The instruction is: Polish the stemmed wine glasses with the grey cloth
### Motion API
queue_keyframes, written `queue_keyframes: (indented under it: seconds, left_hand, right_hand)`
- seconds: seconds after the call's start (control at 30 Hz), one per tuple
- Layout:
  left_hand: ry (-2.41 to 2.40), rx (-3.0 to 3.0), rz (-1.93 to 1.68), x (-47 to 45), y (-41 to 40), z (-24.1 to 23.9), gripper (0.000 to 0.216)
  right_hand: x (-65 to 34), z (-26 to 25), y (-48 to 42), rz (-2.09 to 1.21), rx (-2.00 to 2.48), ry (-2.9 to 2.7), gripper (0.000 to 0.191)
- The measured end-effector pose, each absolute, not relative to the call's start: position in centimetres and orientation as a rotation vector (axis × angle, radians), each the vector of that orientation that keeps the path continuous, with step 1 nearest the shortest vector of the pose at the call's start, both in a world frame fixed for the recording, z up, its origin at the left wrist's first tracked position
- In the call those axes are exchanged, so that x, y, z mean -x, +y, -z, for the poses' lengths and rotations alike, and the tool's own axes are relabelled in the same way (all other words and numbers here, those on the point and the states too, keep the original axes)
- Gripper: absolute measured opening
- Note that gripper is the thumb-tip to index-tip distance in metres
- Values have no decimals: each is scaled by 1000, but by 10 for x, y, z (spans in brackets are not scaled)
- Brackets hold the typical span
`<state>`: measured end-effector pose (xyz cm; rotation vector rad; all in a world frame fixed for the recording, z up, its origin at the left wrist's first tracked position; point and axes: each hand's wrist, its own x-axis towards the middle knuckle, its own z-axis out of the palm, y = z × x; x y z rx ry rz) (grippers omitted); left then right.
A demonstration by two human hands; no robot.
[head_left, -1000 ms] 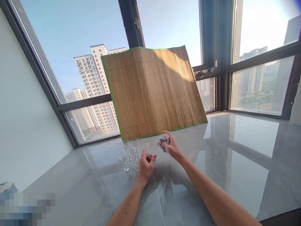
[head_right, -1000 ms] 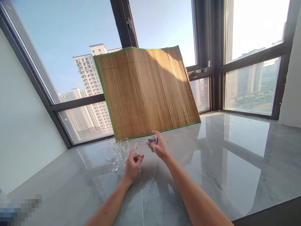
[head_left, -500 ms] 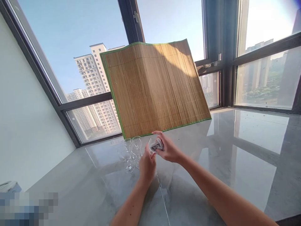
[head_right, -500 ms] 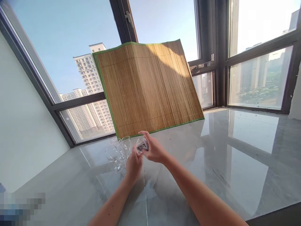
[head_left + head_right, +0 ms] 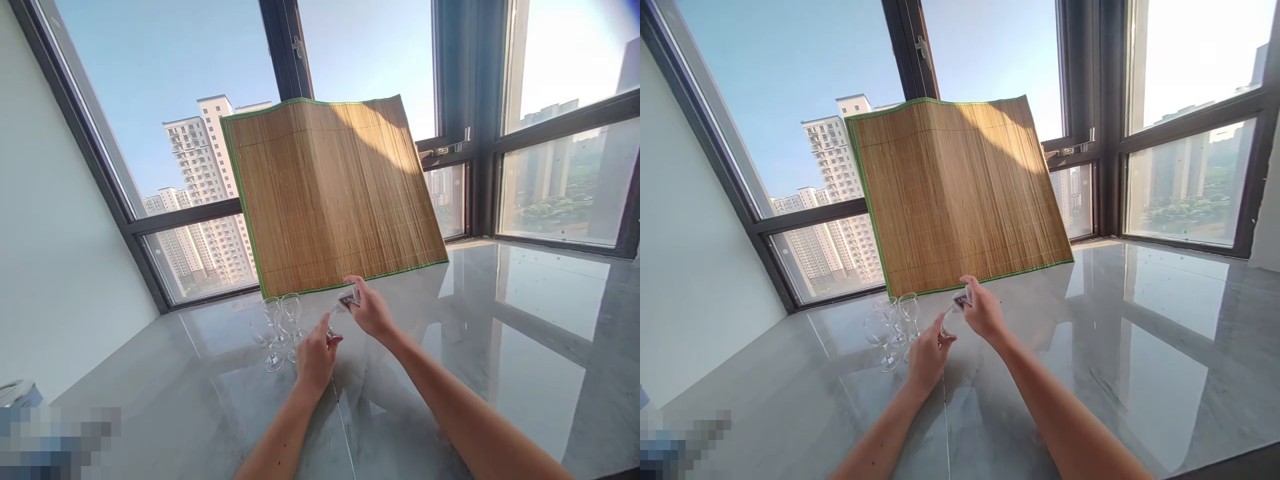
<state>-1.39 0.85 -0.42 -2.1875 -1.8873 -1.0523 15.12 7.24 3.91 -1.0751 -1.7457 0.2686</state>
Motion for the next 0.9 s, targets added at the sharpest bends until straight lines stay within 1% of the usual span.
queue_keyframes:
  seconds: [0.13,0.3,0.43,0.57,0.73,0.83,0.9]
  left_hand:
    - [-1931,2160,1220,16,9,3,53]
    - [-1906,2220,1152,17,12,5,52]
    - [-1781,2257,1079,18,13,5,51]
    - [-1749,2264,1107,17,12,2,47]
    - [-1744,2259,1327,14,11,1,38]
    - [-1804,2243,1605,11,13,2,36]
    - [-1845,2202,1821,8,16,3,38]
  right_hand:
    - [-154,-39,79,-511,1012,-1672,50]
    - [-164,-44,77,-849,861,-1772,49]
    - [-171,-48,73,-1142,866,-1863,60]
    - [-173,-52,68,-1252,824,-1823,59]
    - [-172,-56,64,-1414,657,-1610,60]
    - [-166,-54,67,-1462,599,-1343,63]
    - [-160,-50,69,-1388,657,-1193,62]
